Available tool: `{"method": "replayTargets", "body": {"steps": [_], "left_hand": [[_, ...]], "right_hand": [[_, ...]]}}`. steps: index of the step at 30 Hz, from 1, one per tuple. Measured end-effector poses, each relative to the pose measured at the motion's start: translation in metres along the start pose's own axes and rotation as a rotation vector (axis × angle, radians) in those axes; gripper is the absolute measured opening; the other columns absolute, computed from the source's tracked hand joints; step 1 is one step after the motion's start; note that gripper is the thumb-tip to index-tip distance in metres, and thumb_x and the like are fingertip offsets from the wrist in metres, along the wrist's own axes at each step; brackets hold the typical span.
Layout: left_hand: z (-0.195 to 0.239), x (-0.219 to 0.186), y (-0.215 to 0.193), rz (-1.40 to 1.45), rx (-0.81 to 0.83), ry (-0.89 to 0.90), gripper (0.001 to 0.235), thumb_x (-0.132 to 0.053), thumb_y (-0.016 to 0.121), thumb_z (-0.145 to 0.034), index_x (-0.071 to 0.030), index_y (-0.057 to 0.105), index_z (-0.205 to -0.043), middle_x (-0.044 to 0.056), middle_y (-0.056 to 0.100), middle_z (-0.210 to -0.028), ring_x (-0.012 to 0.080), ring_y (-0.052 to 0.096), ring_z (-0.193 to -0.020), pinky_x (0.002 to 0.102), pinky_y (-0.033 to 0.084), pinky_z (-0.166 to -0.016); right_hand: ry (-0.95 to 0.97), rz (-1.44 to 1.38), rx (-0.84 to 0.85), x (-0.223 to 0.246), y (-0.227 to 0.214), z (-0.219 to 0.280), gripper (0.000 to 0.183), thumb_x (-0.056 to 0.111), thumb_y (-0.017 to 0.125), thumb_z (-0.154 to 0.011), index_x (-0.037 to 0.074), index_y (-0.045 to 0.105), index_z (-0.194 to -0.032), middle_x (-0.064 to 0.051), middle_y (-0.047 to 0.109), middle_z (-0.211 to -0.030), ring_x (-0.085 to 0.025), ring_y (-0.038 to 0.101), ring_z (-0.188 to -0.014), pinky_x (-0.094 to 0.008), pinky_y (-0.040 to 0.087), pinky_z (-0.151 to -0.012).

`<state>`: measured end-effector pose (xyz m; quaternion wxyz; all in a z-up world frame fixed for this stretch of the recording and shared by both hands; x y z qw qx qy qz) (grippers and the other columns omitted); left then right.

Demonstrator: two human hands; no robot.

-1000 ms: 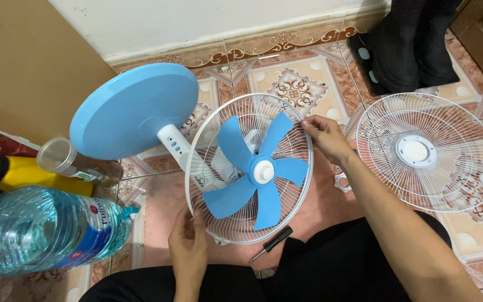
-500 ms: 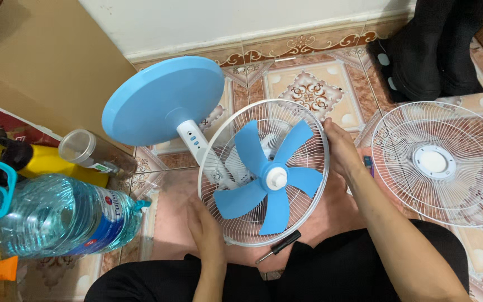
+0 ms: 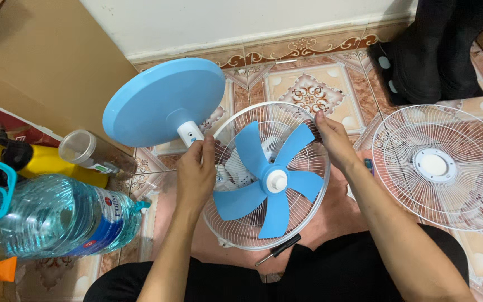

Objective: The person sits on the floor and assembles a small electric fan. They attach the motor housing to the fan blades, secure it with a screwdriver, and then attach the front and rear wire cages to complete the assembly.

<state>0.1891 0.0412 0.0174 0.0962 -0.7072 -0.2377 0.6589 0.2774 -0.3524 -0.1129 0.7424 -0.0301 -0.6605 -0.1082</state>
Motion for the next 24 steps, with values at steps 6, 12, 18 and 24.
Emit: {"method": "replayTargets", "body": {"steps": [6,12,18,24], "left_hand": [[-0.001,0.016,0.007,0.163,0.03,0.007,0.052,-0.047,0.061,-0.122,-0.011,0.073,-0.087,0.0,0.056,-0.063,0.0145,0.054,-0.068,0.032,0.044,-0.066],[-0.014,0.045,0.012,0.271,0.065,-0.096,0.047,-0.042,0.068,-0.121,-0.009,0.074,-0.087,0.005,0.071,-0.075,0.0172,0.058,-0.082,0.034,0.048,-0.08],[-0.016,0.011,0.018,0.247,0.199,-0.228,0.036,-0.046,0.07,-0.117,-0.011,0.08,-0.111,0.02,0.083,-0.126,0.0352,0.068,-0.139,0.054,0.046,-0.118],[0.014,-0.067,0.003,0.393,0.373,-0.432,0.094,-0.064,0.072,-0.103,0.006,0.059,-0.164,0.042,0.06,-0.164,0.0544,0.056,-0.157,0.066,0.045,-0.128]], "right_hand": [[0.079,-0.128,0.014,0.004,0.015,0.004,0.041,0.052,0.074,-0.117,0.013,0.086,-0.116,-0.007,0.083,-0.1,-0.02,0.084,-0.096,-0.045,0.07,-0.089],[0.213,-0.129,0.056,0.011,0.016,0.002,0.041,0.047,0.082,-0.111,0.006,0.085,-0.107,-0.011,0.08,-0.093,-0.025,0.08,-0.087,-0.047,0.065,-0.087],[0.135,-0.023,0.087,0.027,0.025,0.004,0.056,0.061,0.065,-0.12,0.008,0.084,-0.117,-0.008,0.077,-0.097,-0.019,0.077,-0.093,-0.038,0.062,-0.086],[0.175,-0.061,0.161,0.03,0.02,0.002,0.057,0.058,0.073,-0.116,0.003,0.082,-0.13,-0.017,0.081,-0.118,-0.032,0.081,-0.116,-0.054,0.064,-0.106]]}}
Point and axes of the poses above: each hand's wrist, its own z-axis away from the middle knuckle, its own y-axis out of the palm, x = y × z, the point moved 7 cm from there along -z, towards the middle knuckle
